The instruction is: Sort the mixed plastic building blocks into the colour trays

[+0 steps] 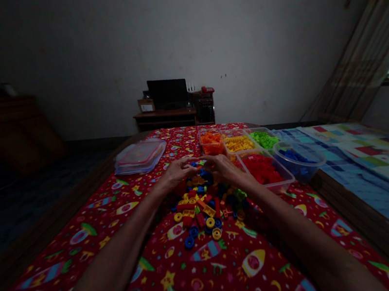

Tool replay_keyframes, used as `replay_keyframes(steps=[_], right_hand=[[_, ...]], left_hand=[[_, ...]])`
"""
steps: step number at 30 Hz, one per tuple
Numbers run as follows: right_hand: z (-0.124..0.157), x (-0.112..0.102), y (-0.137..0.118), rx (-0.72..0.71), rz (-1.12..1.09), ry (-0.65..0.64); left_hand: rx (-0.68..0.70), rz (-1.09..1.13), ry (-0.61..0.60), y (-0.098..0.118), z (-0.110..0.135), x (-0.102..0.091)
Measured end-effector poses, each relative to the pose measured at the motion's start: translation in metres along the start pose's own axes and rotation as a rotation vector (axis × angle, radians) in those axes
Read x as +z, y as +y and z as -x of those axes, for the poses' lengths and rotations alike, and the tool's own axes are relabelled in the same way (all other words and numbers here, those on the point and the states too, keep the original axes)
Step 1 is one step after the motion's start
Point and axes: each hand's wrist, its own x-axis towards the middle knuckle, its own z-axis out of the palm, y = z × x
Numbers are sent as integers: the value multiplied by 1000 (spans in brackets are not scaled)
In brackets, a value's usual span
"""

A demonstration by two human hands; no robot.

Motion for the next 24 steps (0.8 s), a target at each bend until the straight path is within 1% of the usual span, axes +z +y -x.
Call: replay_keyframes(steps=[3,5,7,9,11,13,15,17,18,19,21,24], right_hand=[[0,3,1,-55,-33,-9],[1,5,2,-51,-10,9],[1,4,3,-30,27,20],[-2,0,6,4,75,35],[-13,-10,10,60,138,69],[-32,-24,16,151,219,114],[-57,-39,23,254,309,162],[-80,-50,30,332,389,211],[-88,-52,31,358,419,225],[-93,-52,32,371,440,227],[-93,-44,31,354,446,200],[-74,-17,23,280,377,88]], left_hand=[[3,-35,1,9,2,5],[16,-46,39,10,2,6],[49,-91,101,8,1,4],[109,-235,173,2,-1,0],[181,-426,197,-7,-2,-3],[248,-557,139,-16,-5,-5],[284,-604,42,-24,-7,-5],[269,-613,-28,-30,-10,-3],[244,-612,-38,-32,-11,-3],[210,-611,-31,-33,-12,-2],[146,-607,20,-36,-14,-1],[104,-570,112,-39,-16,1]])
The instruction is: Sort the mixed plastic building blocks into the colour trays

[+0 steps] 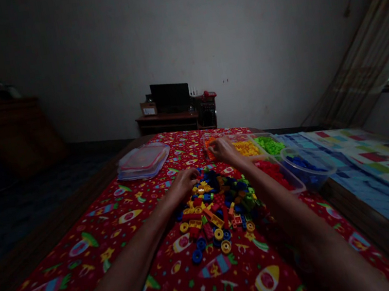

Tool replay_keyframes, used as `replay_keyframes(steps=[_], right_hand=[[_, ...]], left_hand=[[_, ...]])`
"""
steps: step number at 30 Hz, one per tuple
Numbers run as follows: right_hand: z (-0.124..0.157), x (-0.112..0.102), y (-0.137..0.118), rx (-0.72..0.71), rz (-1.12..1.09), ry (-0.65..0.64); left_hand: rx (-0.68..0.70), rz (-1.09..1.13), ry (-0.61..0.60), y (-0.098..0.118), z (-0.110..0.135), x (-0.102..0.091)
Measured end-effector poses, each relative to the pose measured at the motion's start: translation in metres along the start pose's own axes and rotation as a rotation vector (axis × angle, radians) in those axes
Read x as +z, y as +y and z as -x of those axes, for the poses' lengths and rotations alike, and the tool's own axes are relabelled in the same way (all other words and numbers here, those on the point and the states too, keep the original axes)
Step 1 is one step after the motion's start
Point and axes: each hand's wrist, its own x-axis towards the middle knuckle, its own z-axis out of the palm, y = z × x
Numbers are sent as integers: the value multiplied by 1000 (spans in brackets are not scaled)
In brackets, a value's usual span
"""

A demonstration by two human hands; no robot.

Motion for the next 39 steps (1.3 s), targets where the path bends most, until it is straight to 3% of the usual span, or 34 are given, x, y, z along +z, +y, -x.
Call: replay_keyframes(steps=[3,6,10,16,19,22,31,39], right_hand=[[29,19,-8,-35,-52,-105],[45,26,-10,-71,-116,-164],[48,23,-12,-178,-335,-190],[51,26,-11,-226,-399,-131],[53,30,-8,-251,-328,-88],[55,30,-7,-270,-251,-79],[61,16,0,-179,-48,-192],[61,11,-18,-276,-184,-108]], left_hand=[[-45,86,61,1,0,2],[-116,329,83,6,0,0],[-147,700,26,16,2,-7],[-230,852,21,28,10,-13],[-233,800,-16,29,9,-13],[-216,636,27,30,5,-11],[-179,429,97,28,5,-15],[-156,435,15,35,11,-19]])
